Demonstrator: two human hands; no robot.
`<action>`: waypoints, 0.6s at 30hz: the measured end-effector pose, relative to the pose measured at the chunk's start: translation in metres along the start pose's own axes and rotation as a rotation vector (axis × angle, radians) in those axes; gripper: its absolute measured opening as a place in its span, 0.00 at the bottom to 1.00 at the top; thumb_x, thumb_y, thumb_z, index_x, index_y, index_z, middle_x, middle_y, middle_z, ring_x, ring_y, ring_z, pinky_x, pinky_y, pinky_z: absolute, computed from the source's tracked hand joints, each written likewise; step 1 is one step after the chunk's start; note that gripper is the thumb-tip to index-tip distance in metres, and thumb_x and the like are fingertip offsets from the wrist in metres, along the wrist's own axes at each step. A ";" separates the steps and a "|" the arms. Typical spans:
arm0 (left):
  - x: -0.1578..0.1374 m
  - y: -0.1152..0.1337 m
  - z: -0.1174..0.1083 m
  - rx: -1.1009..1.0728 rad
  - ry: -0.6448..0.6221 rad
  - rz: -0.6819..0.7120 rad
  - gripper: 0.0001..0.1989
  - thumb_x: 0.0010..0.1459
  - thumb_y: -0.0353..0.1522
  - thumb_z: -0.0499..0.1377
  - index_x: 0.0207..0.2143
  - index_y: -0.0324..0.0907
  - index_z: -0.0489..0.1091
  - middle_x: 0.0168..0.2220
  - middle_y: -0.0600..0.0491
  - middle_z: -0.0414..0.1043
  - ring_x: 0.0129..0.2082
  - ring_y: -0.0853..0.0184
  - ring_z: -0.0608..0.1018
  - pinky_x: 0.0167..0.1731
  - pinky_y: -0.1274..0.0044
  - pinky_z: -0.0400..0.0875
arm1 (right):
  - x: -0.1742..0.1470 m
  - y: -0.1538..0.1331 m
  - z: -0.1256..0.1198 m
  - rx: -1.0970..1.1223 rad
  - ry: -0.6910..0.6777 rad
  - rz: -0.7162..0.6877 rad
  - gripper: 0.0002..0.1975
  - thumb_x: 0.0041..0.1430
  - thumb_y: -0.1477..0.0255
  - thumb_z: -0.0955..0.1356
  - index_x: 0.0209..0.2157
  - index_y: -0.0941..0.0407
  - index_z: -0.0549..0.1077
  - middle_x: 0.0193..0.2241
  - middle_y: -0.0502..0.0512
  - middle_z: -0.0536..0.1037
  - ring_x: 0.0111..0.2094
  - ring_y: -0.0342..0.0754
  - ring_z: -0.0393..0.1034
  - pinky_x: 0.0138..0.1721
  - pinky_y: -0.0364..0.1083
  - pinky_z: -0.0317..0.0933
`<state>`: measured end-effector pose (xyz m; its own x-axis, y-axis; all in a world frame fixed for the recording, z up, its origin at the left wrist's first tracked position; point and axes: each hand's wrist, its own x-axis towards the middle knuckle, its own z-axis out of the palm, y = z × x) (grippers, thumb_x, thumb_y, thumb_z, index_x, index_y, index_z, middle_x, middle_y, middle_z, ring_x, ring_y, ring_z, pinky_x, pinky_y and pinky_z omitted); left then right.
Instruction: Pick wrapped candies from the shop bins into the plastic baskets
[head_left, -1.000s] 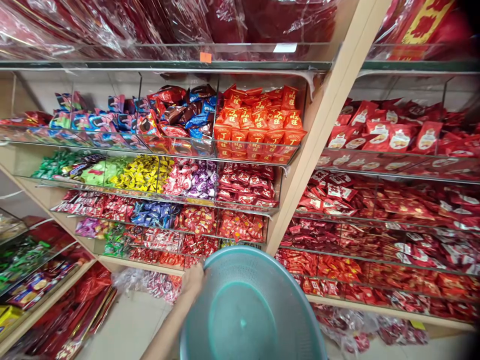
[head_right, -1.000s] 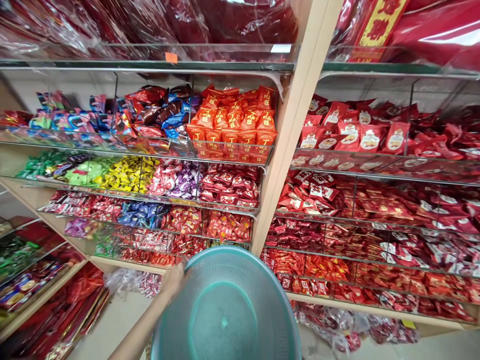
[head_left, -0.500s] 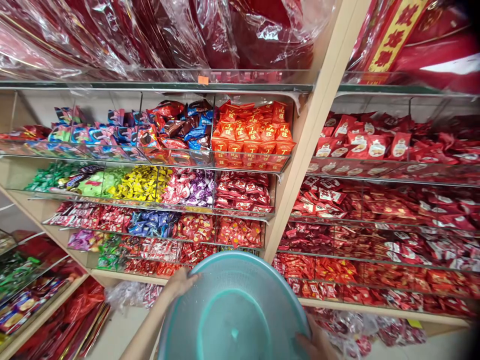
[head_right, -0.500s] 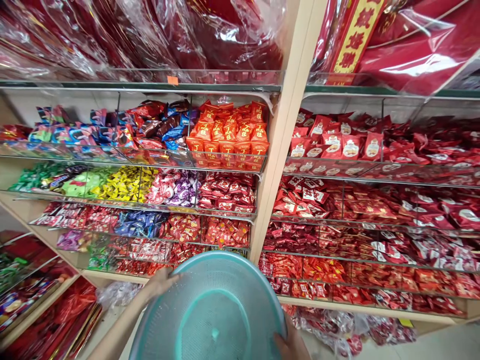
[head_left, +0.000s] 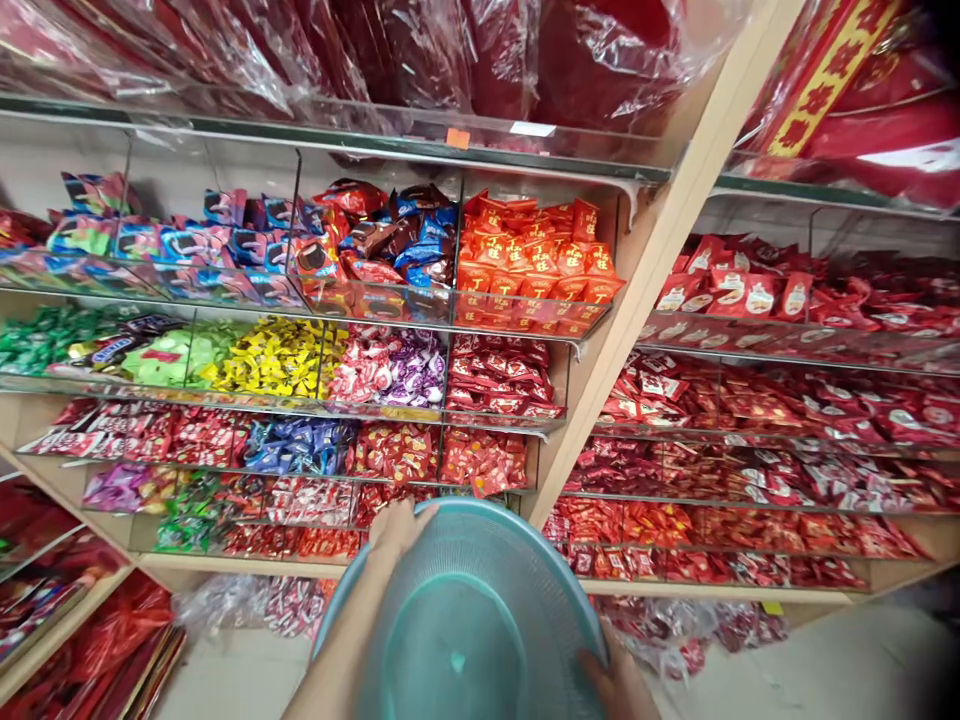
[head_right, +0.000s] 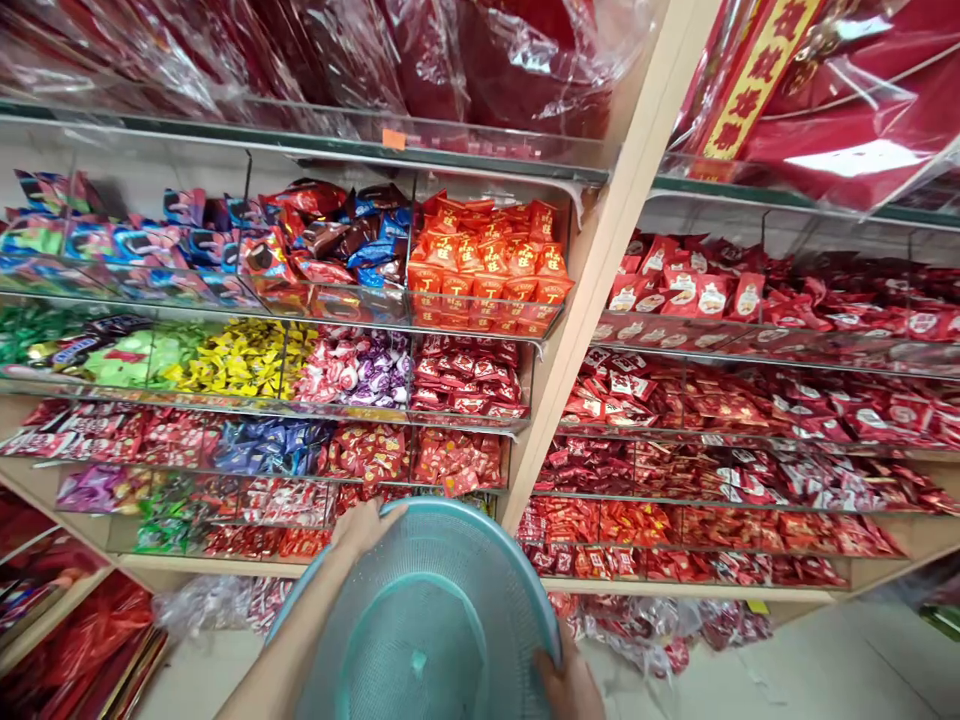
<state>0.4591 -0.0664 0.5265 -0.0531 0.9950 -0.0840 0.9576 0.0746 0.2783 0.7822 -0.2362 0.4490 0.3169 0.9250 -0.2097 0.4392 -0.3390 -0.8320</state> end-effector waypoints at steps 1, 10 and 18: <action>0.001 -0.001 0.001 -0.003 -0.003 0.005 0.38 0.47 0.59 0.36 0.35 0.40 0.70 0.37 0.40 0.74 0.39 0.51 0.75 0.37 0.64 0.67 | -0.003 -0.002 0.001 -0.008 -0.003 0.005 0.34 0.44 0.60 0.62 0.52 0.65 0.61 0.43 0.64 0.73 0.46 0.56 0.67 0.47 0.48 0.59; 0.012 0.006 -0.008 -0.026 0.014 -0.016 0.38 0.48 0.58 0.38 0.36 0.39 0.71 0.38 0.40 0.74 0.40 0.50 0.74 0.39 0.64 0.66 | 0.000 -0.028 -0.005 -0.004 0.059 -0.072 0.25 0.46 0.63 0.63 0.47 0.58 0.66 0.40 0.56 0.76 0.43 0.52 0.68 0.45 0.46 0.60; 0.007 0.009 -0.006 -0.038 0.032 -0.031 0.37 0.49 0.57 0.38 0.36 0.38 0.71 0.37 0.39 0.74 0.40 0.51 0.75 0.39 0.66 0.67 | 0.019 -0.052 -0.031 -0.073 -0.010 -0.125 0.23 0.51 0.54 0.62 0.39 0.57 0.72 0.35 0.57 0.77 0.40 0.54 0.70 0.41 0.47 0.62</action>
<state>0.4653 -0.0588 0.5343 -0.0923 0.9938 -0.0623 0.9440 0.1073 0.3119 0.7916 -0.2059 0.5043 0.2479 0.9623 -0.1122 0.5349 -0.2325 -0.8123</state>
